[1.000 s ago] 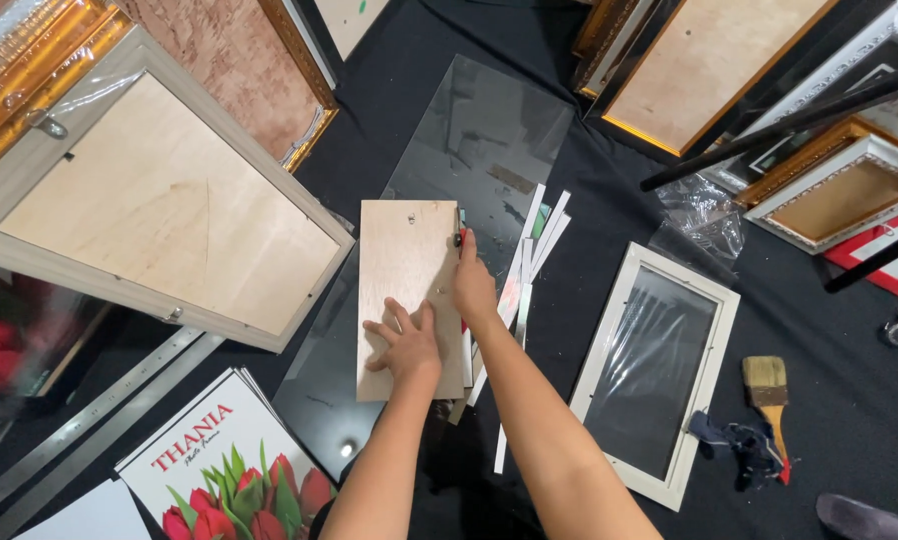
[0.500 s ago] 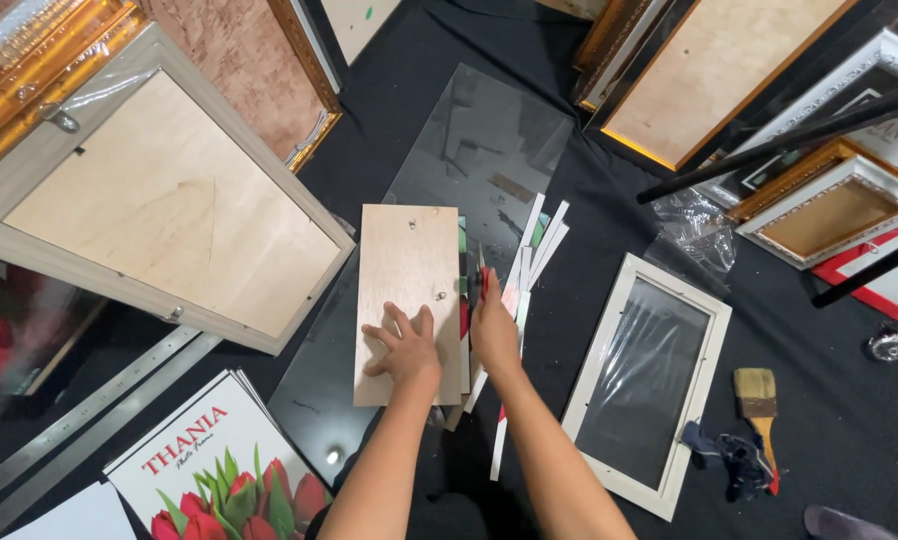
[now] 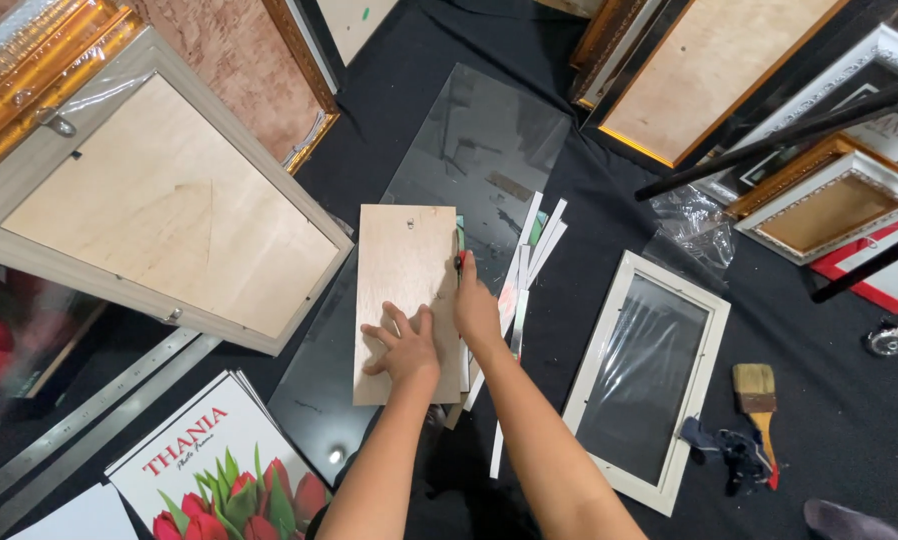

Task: Cutting thin strips of paper using scissors in an art framing workshop

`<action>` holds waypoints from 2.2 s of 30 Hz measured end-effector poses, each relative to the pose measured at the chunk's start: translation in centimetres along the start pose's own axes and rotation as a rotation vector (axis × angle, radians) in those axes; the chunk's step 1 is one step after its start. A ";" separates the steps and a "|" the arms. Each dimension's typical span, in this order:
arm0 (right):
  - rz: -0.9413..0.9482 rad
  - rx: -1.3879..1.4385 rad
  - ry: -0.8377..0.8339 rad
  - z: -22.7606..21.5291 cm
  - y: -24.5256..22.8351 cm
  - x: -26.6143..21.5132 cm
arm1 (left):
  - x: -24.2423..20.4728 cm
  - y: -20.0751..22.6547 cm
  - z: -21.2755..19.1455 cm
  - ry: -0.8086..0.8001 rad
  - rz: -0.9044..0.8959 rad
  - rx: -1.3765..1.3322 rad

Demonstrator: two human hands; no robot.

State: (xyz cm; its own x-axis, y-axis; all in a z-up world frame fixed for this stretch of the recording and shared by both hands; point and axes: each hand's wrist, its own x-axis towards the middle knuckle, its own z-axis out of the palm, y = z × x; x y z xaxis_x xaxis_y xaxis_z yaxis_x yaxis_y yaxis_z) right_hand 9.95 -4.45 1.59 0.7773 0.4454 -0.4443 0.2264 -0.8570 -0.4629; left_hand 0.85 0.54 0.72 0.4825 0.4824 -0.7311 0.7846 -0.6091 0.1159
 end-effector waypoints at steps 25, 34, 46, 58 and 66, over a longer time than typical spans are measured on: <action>0.098 0.112 -0.062 0.2 2.0 -9.6 | -1.5 -0.3 -0.3 0.022 0.031 0.031; -0.039 0.103 0.118 -1.1 -0.1 4.1 | -0.7 -0.1 -0.6 -0.004 0.012 0.017; 0.076 0.008 -0.165 -0.1 1.6 -10.4 | -0.9 -0.5 -0.3 0.014 0.035 -0.029; -0.004 0.241 0.166 -1.7 1.7 -0.4 | -0.8 -0.3 0.0 0.091 0.013 0.018; 0.092 0.224 0.149 0.9 3.5 3.2 | -0.9 -0.3 -0.1 0.057 0.013 0.002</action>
State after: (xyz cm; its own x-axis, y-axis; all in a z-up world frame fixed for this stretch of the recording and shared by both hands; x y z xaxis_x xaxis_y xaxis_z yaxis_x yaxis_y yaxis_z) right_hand 12.76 -5.81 -2.17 0.8702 0.3109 -0.3823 0.0285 -0.8063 -0.5908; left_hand 0.21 0.39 1.40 0.5145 0.5095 -0.6897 0.7771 -0.6170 0.1239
